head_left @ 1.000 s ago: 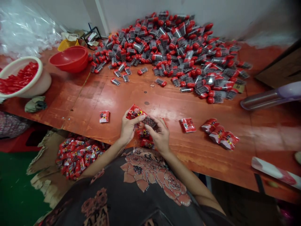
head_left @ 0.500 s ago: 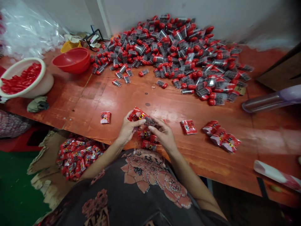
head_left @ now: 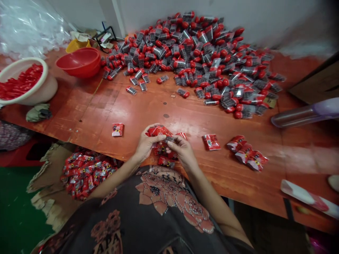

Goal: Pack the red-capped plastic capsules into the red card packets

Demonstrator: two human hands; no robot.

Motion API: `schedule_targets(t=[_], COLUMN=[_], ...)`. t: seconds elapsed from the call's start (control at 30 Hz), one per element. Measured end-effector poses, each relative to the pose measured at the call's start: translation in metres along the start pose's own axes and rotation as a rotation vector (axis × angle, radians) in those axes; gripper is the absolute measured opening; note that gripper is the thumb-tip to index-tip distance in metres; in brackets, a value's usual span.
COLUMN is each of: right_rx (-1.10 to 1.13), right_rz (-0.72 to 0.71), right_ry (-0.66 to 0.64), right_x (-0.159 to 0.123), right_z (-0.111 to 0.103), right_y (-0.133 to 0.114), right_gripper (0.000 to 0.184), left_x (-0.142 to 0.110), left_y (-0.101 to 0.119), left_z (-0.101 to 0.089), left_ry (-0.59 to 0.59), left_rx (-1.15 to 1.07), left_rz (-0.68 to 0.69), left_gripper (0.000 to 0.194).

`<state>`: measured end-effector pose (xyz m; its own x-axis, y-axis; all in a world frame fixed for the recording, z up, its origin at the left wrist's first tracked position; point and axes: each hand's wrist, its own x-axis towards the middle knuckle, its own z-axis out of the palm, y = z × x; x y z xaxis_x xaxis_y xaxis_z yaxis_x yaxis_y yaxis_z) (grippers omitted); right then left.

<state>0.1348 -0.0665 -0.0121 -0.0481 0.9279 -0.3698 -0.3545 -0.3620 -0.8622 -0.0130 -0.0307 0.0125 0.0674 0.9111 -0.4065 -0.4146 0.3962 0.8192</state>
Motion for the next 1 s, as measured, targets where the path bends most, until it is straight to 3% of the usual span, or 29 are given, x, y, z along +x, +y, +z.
schedule_targets(t=[0.13,0.33,0.53,0.63,0.7,0.83,1.0], right_rx=[-0.140,-0.268,-0.233,-0.410,-0.615,-0.827,-0.764], right_rz=[-0.094,-0.198,-0.064,-0.036,-0.123,-0.371,-0.442], right_ry=[-0.011,0.075,0.096,0.077,0.090,0.124,-0.014], right_x=[-0.001,0.000,0.003,0.004,0.006,0.020,0.054], right_z=[-0.004,-0.005,-0.017,-0.036,-0.042,-0.024,0.007], right_y=[0.000,0.002,-0.002,-0.011,-0.020,-0.031,-0.025], right_gripper=[0.041,0.020,0.021,0.024,0.026,0.026,0.035], left_x=[0.003,0.003,0.011,0.022,0.028,0.034,0.047], left_y=[-0.001,-0.009,-0.015,-0.009,-0.004,-0.001,-0.005], left_z=[-0.002,-0.001,-0.008,-0.021,-0.026,-0.014,0.009], left_ry=[0.022,-0.013,-0.016,0.022,0.021,0.024,0.092], left_rx=[-0.024,-0.058,-0.118,-0.231,-0.276,-0.287,-0.303], left_rz=[-0.020,-0.055,-0.102,-0.106,-0.116,-0.152,-0.090], left_gripper=[0.057,0.051,0.048,0.046,0.047,0.043,0.036])
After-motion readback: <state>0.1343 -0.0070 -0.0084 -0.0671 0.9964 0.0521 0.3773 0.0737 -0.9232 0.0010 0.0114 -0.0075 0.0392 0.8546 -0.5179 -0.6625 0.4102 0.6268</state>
